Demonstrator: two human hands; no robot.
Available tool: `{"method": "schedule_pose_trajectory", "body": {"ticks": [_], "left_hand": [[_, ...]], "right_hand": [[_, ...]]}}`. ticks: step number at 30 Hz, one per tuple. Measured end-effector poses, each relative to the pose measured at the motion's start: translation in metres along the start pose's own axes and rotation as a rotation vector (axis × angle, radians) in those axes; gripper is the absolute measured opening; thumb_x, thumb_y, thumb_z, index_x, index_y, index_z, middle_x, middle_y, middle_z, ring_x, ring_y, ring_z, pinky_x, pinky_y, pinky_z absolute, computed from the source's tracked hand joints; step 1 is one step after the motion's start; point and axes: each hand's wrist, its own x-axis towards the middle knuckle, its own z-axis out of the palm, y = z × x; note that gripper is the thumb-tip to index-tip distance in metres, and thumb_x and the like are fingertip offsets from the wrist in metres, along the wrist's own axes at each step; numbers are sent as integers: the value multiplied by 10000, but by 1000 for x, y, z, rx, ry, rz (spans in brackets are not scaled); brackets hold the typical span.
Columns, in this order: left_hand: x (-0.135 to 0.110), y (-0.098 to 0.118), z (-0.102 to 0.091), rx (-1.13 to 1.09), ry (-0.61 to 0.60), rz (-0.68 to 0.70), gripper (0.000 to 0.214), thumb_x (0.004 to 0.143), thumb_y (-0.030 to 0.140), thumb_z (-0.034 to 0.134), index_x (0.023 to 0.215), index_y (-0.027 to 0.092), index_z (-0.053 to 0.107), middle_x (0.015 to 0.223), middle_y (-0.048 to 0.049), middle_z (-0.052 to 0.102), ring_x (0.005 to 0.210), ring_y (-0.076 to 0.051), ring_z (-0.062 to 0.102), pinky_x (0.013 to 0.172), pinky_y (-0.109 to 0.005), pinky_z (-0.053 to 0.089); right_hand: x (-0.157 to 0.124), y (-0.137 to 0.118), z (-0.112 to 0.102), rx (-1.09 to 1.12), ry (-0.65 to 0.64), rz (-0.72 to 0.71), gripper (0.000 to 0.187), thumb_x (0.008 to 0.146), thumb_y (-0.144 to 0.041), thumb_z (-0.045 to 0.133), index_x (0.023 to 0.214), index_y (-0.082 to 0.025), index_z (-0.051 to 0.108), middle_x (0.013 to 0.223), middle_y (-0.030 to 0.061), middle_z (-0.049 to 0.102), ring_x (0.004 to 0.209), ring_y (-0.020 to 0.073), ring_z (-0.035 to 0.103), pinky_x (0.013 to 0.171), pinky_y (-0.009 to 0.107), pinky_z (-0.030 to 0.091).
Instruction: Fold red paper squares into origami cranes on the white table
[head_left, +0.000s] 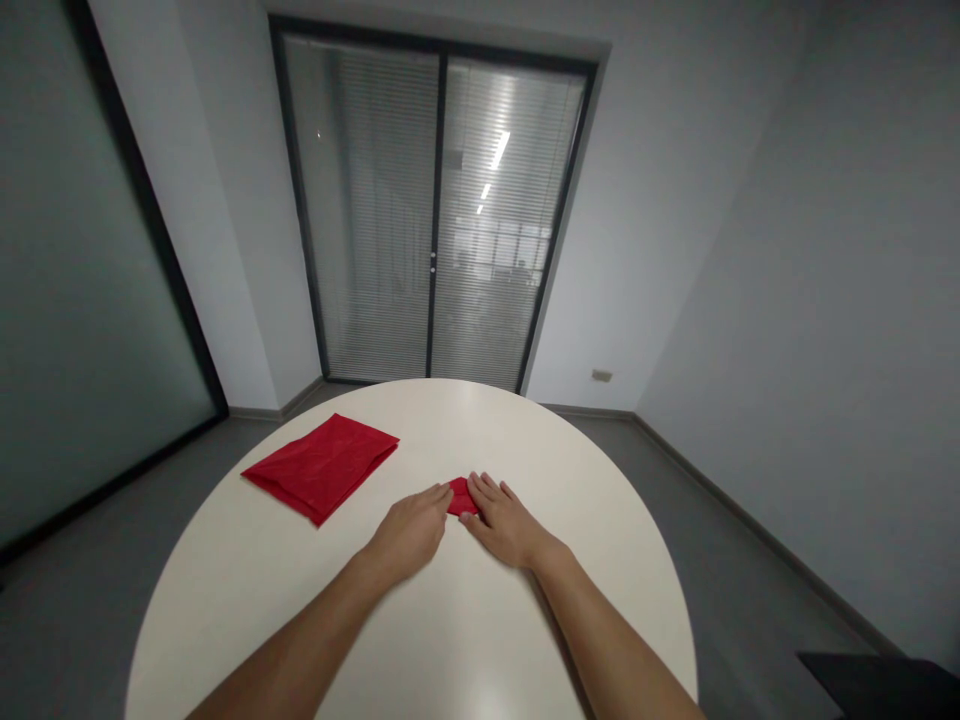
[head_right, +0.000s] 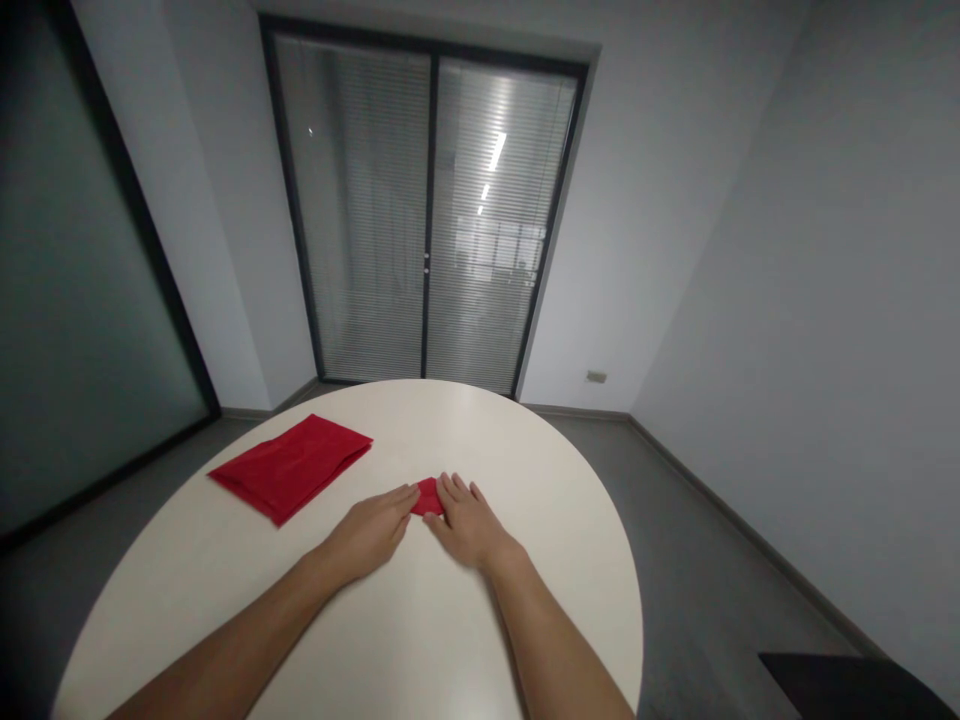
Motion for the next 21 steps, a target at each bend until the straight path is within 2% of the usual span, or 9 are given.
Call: {"method": "schedule_pose_trajectory", "body": {"ticks": [4, 8, 10, 14, 17, 21], "left_hand": [[2, -7, -3, -77, 29, -34, 356, 1005, 232, 417, 1230, 234, 693, 1391, -70, 651, 1293, -228, 603, 1092, -371, 464], [3, -8, -10, -92, 21, -114, 287, 1004, 274, 472, 1144, 261, 722, 1228, -47, 739, 1093, -244, 700, 928, -342, 518], [4, -7, -14, -87, 22, -148, 270, 998, 273, 484, 1119, 253, 725, 1153, -47, 761, 1039, -246, 710, 879, -330, 513], [3, -6, -19, -104, 44, -177, 255, 989, 251, 487, 1065, 236, 730, 1096, -47, 764, 1017, -239, 702, 864, -323, 491], [3, -5, -19, -113, 63, -194, 239, 988, 250, 494, 1030, 222, 728, 1079, -52, 754, 998, -228, 688, 849, -317, 485], [4, -3, -16, -105, 115, -201, 189, 971, 225, 528, 963, 203, 715, 1036, -56, 737, 1013, -225, 652, 821, -310, 484]], "right_hand": [[1, 0, -3, -26, 62, -54, 685, 1032, -565, 348, 1572, -144, 365, 1638, 139, 317, 1542, 297, 227, 1246, 503, 154], [4, -4, -8, -36, 168, -156, 468, 1031, -473, 416, 1345, -224, 658, 1474, 81, 578, 1372, 279, 489, 1168, 424, 318], [4, -6, -9, -13, 211, -176, 381, 1025, -408, 443, 1220, -250, 729, 1324, 52, 688, 1216, 254, 593, 1078, 380, 399], [4, -6, -8, 50, 250, -124, 304, 995, -313, 471, 1038, -232, 762, 1046, 52, 756, 983, 227, 646, 895, 328, 462], [5, -3, -6, 95, 266, -77, 278, 977, -284, 477, 935, -217, 744, 975, 55, 746, 912, 214, 645, 815, 303, 455], [9, 2, -1, 190, 296, -12, 184, 940, -255, 518, 941, -207, 695, 910, 37, 735, 828, 190, 643, 746, 283, 449]]}}
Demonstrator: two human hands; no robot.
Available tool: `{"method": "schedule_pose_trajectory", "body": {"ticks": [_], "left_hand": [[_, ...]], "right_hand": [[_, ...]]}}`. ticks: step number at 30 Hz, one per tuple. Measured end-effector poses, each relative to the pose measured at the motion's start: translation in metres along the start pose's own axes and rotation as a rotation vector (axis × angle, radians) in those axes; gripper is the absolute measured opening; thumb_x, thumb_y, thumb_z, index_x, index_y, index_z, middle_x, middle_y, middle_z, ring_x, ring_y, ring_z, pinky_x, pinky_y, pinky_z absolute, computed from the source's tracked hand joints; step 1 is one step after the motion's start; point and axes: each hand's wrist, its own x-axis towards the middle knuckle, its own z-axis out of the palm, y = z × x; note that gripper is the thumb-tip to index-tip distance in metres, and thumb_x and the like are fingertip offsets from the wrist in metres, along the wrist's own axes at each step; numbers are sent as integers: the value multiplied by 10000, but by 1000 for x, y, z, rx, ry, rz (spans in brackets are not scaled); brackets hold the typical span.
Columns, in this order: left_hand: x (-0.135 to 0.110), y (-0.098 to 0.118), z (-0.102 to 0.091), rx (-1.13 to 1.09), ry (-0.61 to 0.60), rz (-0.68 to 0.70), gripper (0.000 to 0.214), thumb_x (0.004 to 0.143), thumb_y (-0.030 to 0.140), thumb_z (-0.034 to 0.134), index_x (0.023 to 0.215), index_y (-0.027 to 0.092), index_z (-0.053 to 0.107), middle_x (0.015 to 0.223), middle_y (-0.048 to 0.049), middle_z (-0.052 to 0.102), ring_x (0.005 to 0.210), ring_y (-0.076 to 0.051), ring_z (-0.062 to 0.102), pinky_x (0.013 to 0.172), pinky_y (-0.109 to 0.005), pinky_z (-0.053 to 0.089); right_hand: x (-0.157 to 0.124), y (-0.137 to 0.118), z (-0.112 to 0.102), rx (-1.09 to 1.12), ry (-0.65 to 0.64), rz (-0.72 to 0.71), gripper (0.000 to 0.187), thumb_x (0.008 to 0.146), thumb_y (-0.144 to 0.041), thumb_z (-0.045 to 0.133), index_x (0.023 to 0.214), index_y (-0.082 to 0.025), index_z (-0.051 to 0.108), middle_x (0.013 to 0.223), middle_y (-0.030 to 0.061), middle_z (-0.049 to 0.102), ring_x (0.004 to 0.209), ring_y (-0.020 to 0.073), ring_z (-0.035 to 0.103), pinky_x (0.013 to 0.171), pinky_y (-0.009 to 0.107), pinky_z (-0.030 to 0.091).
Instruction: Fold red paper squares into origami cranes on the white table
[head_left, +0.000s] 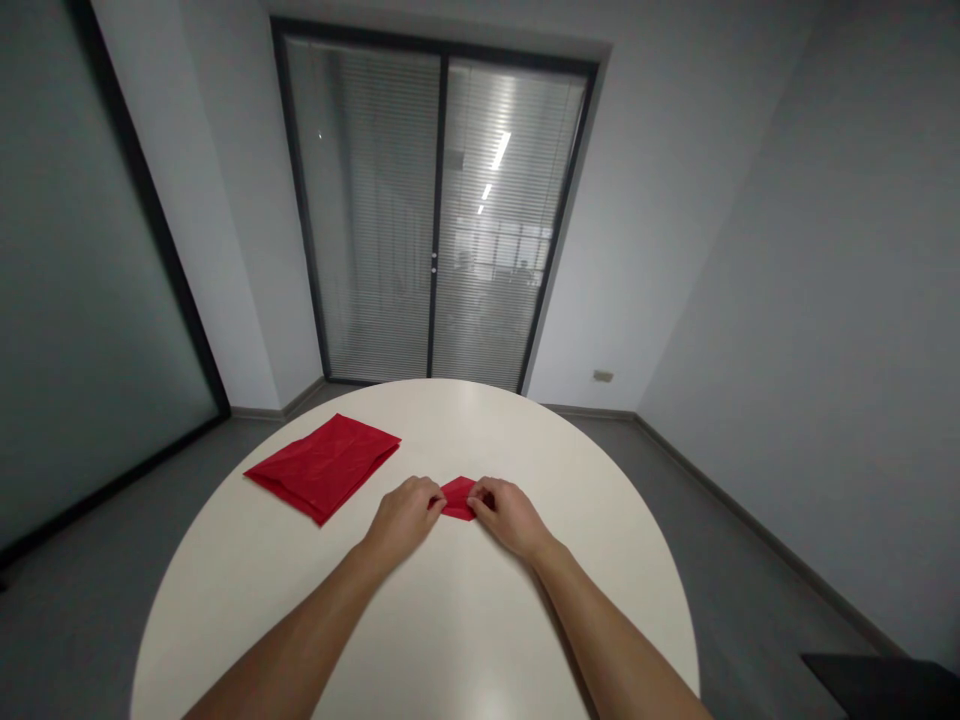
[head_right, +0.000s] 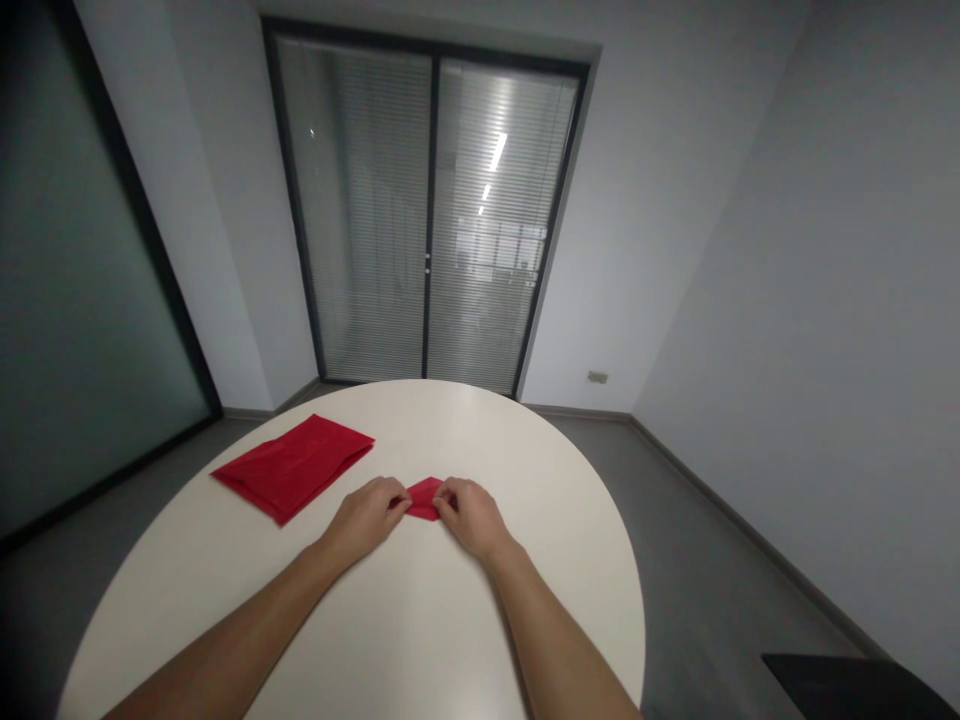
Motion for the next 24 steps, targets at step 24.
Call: {"method": "schedule_pose_trajectory", "body": {"ticks": [24], "left_hand": [[-3, 11, -2, 115, -46, 125, 234, 954, 190, 521, 938, 213, 753, 1009, -64, 711, 969, -234, 635, 836, -343, 493]], "right_hand": [[4, 3, -6, -269, -10, -100, 310, 912, -106, 553, 1042, -247, 797, 1034, 78, 709, 1013, 225, 606, 884, 313, 444]]}}
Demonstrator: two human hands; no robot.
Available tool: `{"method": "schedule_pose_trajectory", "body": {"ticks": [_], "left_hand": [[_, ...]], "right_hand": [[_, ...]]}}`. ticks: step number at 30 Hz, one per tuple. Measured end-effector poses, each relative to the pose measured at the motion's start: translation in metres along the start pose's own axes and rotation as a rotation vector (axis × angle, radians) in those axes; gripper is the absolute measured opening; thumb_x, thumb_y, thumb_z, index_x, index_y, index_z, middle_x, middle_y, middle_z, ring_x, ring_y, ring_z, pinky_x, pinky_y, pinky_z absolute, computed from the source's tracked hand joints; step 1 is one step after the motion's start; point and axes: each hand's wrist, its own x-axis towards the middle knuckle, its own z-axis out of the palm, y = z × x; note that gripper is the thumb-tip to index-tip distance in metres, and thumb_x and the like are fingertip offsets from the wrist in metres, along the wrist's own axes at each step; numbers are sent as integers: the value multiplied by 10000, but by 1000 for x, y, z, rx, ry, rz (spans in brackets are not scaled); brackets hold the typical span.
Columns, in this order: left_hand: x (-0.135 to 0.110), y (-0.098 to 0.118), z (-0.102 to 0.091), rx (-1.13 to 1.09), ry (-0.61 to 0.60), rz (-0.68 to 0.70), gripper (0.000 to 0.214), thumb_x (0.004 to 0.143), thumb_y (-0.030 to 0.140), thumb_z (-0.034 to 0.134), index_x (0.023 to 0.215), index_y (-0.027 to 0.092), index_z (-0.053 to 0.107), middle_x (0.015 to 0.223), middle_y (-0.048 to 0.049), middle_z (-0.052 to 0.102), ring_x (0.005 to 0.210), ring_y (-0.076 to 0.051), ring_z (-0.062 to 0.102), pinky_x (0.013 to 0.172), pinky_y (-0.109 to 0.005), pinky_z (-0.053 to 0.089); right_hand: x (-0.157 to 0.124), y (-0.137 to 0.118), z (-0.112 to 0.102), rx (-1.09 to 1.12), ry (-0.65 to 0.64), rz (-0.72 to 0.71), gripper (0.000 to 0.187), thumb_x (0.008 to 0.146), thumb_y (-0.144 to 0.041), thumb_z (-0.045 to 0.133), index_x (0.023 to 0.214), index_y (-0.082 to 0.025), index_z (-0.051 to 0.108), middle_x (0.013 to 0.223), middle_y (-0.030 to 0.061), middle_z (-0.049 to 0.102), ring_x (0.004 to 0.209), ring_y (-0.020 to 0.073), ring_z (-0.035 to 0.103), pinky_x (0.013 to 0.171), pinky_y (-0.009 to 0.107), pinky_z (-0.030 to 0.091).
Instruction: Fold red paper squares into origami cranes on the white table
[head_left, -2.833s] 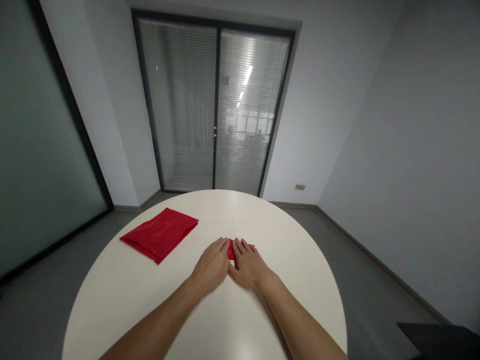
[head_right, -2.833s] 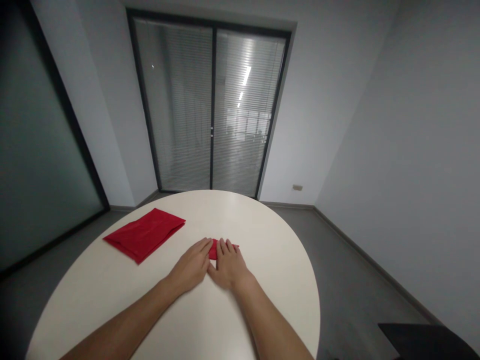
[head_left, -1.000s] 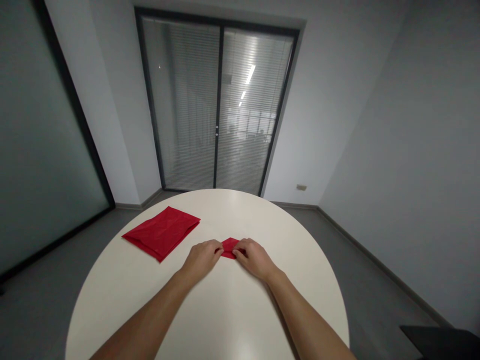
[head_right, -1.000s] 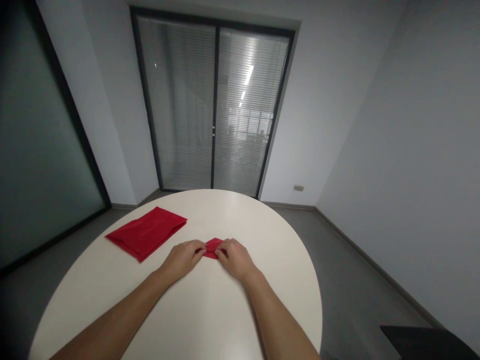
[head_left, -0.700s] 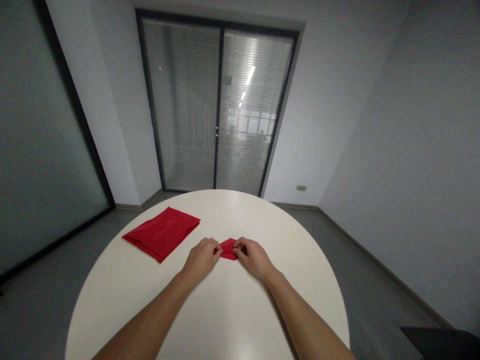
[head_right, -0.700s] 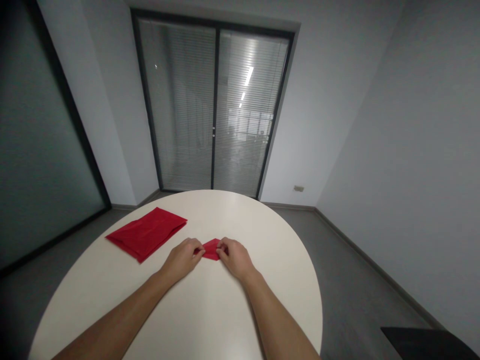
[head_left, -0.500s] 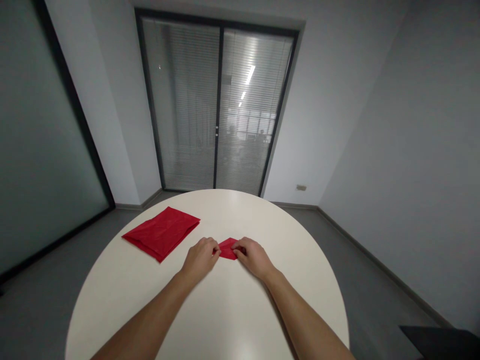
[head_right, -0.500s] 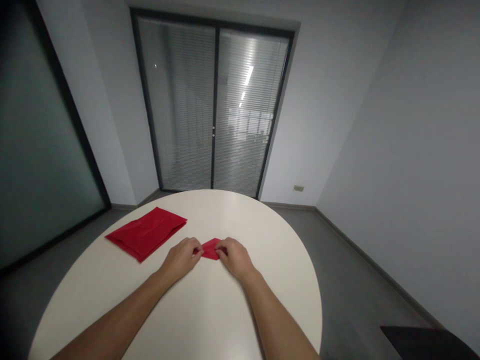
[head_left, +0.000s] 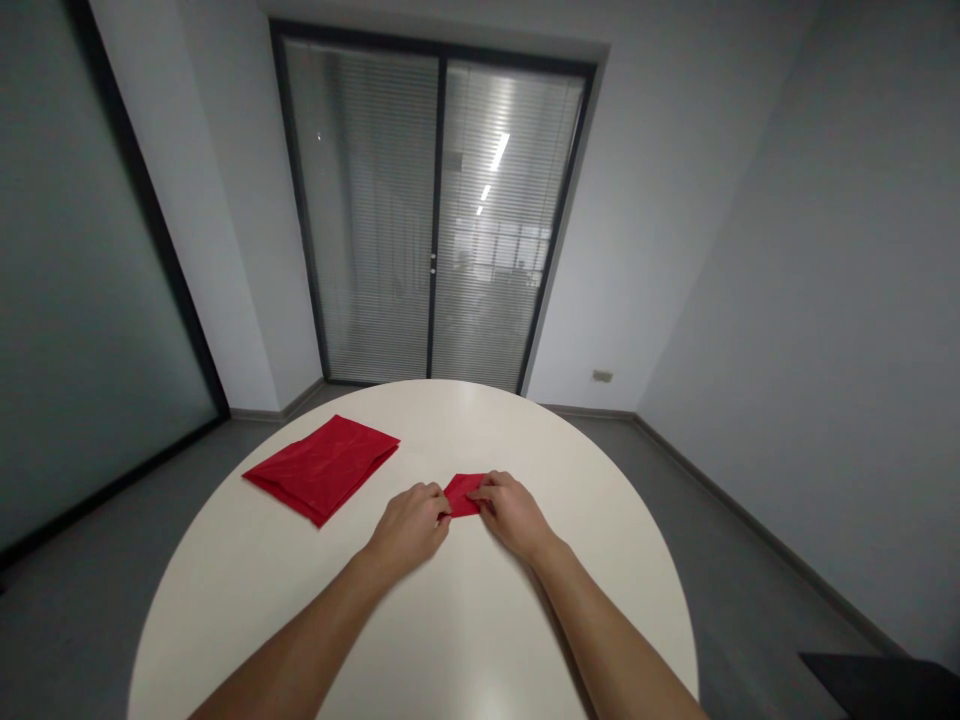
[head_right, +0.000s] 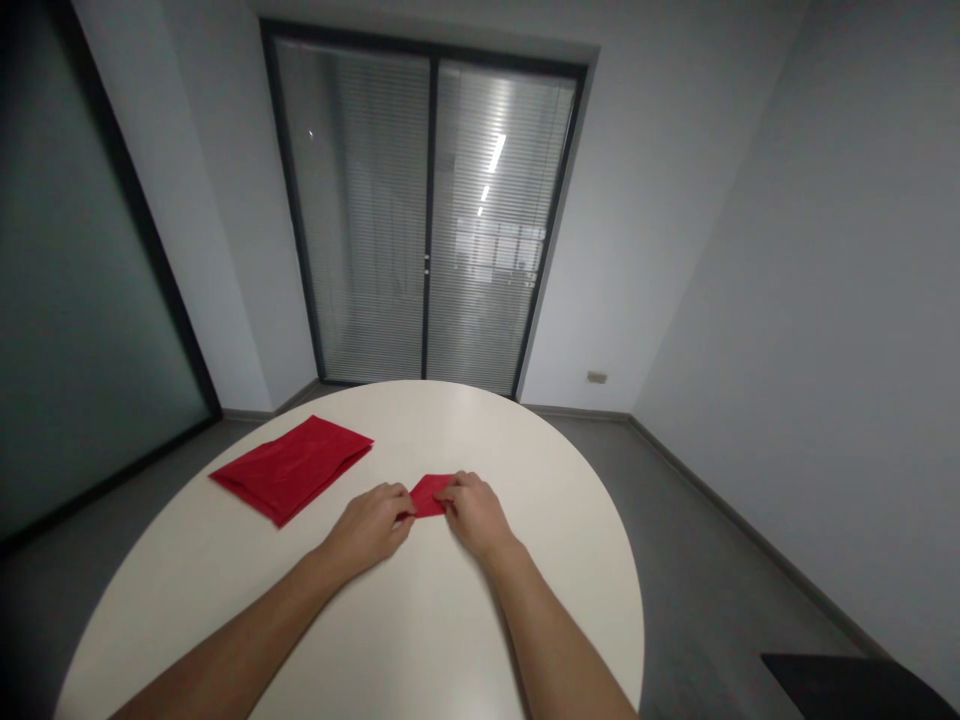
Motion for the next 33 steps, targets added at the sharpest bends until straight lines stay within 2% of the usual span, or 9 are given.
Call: {"method": "schedule_pose_trajectory", "body": {"ticks": [3, 10, 13, 17, 21, 23, 26, 30, 33], "left_hand": [[-1, 1, 1, 0, 35, 29, 249, 968, 215, 504, 930, 202, 750, 1010, -75, 710, 1006, -249, 615, 867, -360, 498], [-1, -1, -3, 35, 12, 106, 216, 965, 197, 510, 968, 196, 726, 985, -79, 722, 973, -249, 639, 846, -364, 522], [0, 0, -3, -40, 17, 219, 226, 963, 168, 506, 981, 211, 727, 993, -64, 740, 1014, -242, 643, 904, -372, 522], [1, -2, 2, -205, 46, 319, 301, 956, 106, 475, 1081, 237, 716, 1138, -39, 746, 1125, -219, 644, 1028, -374, 493], [2, -11, 9, -287, 106, 281, 385, 963, 86, 436, 1268, 223, 626, 1297, -63, 687, 1204, -205, 627, 1081, -382, 476], [1, -16, 13, -281, 124, 270, 395, 974, 91, 421, 1306, 221, 591, 1364, -72, 647, 1290, -208, 576, 1167, -433, 394], [-2, -22, 17, -269, 47, 260, 408, 997, 113, 401, 1353, 229, 562, 1409, -74, 623, 1329, -202, 553, 1201, -458, 345], [-6, -25, 18, -246, -46, 227, 443, 1027, 160, 374, 1440, 238, 512, 1502, -69, 550, 1399, -201, 489, 1214, -470, 312], [-6, -25, 16, -214, -78, 220, 449, 1036, 192, 381, 1462, 262, 506, 1510, -52, 543, 1407, -220, 474, 1213, -493, 296]], "right_hand": [[-1, -1, 1, 24, 3, 5, 328, 915, -103, 530, 1071, -241, 784, 1040, 72, 715, 1014, 215, 617, 889, 303, 449], [-2, -4, 2, 29, 51, -15, 221, 954, -297, 583, 1042, -204, 763, 1058, 84, 727, 971, 225, 629, 877, 321, 463], [-1, -2, 2, 53, 49, -27, 235, 971, -292, 564, 1065, -205, 761, 1067, 81, 742, 989, 222, 641, 898, 328, 466], [-2, 1, 2, 116, 35, -105, 262, 930, -292, 626, 1145, -206, 749, 1199, 96, 724, 1132, 241, 624, 1031, 371, 442], [-5, 2, 1, 138, -29, -142, 384, 880, -329, 688, 1255, -252, 716, 1406, 102, 620, 1333, 292, 513, 1174, 473, 326], [-7, 2, 1, 138, -110, -117, 481, 865, -370, 703, 1336, -279, 669, 1503, 107, 536, 1443, 343, 392, 1210, 549, 240], [-10, 4, 0, 153, -241, -68, 568, 885, -450, 676, 1432, -332, 580, 1625, 107, 367, 1538, 398, 179, 1209, 641, 140], [-13, 9, -4, 189, -317, -39, 642, 886, -483, 678, 1491, -364, 496, 1680, 93, 228, 1559, 391, 34, 1217, 641, 76], [-15, 15, -7, 218, -327, -29, 664, 859, -508, 713, 1475, -354, 521, 1677, 96, 236, 1563, 375, 22, 1226, 624, 80]]}}
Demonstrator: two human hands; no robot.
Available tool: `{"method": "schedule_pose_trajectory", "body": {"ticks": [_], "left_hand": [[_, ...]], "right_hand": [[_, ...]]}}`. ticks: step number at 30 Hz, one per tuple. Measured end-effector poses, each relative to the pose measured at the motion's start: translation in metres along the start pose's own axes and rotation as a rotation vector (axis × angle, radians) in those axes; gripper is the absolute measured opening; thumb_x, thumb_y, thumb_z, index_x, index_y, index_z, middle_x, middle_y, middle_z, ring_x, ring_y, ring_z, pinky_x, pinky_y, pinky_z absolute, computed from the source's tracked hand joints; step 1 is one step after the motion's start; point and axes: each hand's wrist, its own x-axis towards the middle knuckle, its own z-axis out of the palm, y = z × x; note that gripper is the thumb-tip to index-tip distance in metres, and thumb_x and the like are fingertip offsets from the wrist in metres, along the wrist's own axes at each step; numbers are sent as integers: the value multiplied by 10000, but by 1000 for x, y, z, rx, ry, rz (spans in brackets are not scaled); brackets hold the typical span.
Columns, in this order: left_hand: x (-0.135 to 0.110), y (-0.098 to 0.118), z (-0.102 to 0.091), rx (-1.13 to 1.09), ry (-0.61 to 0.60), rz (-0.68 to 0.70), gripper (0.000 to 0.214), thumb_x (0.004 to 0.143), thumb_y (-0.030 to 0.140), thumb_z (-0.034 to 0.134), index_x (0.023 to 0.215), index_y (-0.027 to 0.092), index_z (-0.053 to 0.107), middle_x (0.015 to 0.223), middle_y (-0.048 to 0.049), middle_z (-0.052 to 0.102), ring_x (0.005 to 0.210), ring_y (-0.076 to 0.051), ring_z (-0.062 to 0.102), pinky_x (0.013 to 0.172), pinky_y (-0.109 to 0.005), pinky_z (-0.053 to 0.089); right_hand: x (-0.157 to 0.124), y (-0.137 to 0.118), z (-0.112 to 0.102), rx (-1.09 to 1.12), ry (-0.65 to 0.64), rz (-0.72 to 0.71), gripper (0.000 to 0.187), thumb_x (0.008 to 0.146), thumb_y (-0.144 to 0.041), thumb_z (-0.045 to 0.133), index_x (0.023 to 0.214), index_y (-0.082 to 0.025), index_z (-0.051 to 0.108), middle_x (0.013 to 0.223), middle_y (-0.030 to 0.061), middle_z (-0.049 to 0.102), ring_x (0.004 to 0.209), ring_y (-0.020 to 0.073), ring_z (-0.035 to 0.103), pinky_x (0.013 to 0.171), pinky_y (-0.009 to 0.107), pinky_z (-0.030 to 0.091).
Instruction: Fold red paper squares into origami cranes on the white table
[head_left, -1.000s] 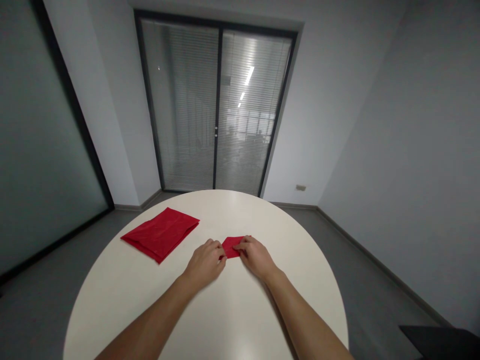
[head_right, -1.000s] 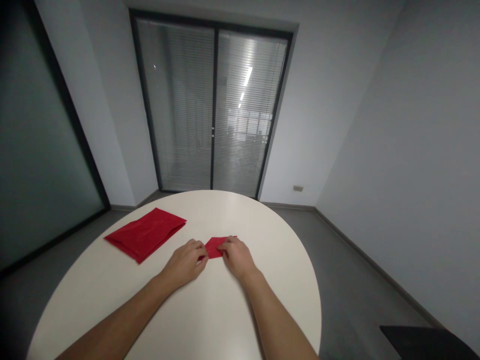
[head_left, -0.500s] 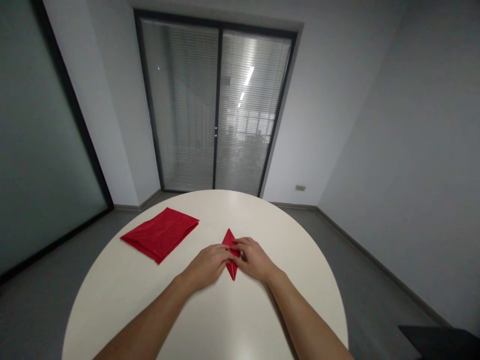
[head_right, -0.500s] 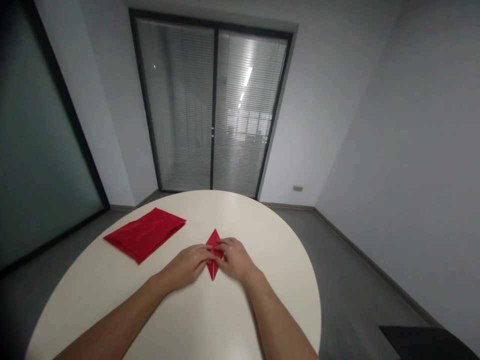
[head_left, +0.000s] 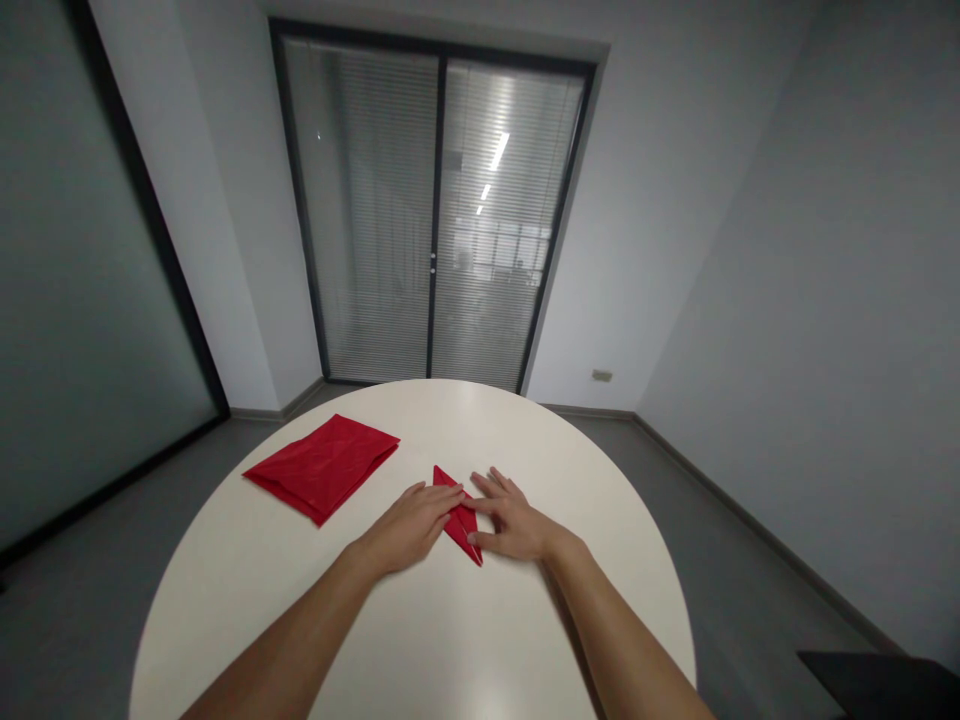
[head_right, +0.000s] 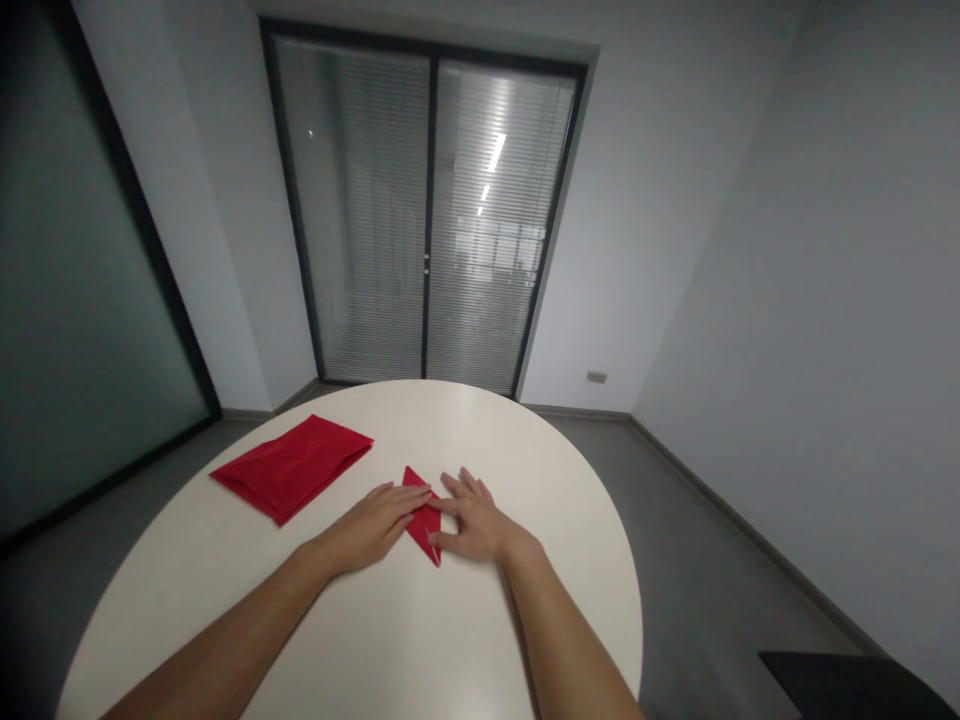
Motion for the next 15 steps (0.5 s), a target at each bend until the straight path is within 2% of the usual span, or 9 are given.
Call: {"method": "schedule_pose_trajectory", "body": {"ticks": [3, 6, 8, 11, 15], "left_hand": [[1, 1, -1, 47, 20, -4, 422, 1031, 223, 428, 1432, 277, 548, 1452, -43, 600, 1354, -243, 511, 1190, -499, 312], [3, 1, -1, 104, 69, -26, 385, 1024, 258, 466, 1386, 262, 598, 1412, -50, 632, 1293, -255, 541, 1155, -484, 346], [2, 1, -2, 127, 75, -37, 377, 1025, 283, 470, 1372, 256, 615, 1406, -53, 636, 1282, -261, 544, 1139, -476, 357], [1, 1, -4, 143, 57, -37, 394, 1020, 322, 481, 1387, 257, 608, 1428, -64, 617, 1308, -271, 521, 1144, -479, 342], [-1, 4, -7, 152, 37, -56, 412, 1017, 349, 486, 1401, 251, 599, 1448, -67, 600, 1324, -280, 506, 1151, -493, 325]], "right_hand": [[-1, 3, -2, -5, 68, -40, 613, 845, -483, 744, 1415, -312, 597, 1633, 134, 342, 1559, 330, 145, 1240, 579, 125], [1, 2, -3, -29, 178, -58, 424, 871, -386, 738, 1279, -278, 704, 1551, 142, 477, 1515, 285, 299, 1240, 547, 179], [2, 1, -3, -45, 205, -62, 311, 906, -346, 701, 1203, -263, 744, 1512, 139, 524, 1487, 276, 353, 1234, 542, 204], [2, 3, -4, -61, 167, -77, 350, 951, -337, 637, 1286, -259, 702, 1526, 148, 507, 1488, 274, 351, 1237, 545, 191], [-6, 16, -9, -39, 93, -36, 541, 918, -385, 668, 1438, -271, 575, 1598, 154, 403, 1547, 299, 210, 1238, 571, 144]]}}
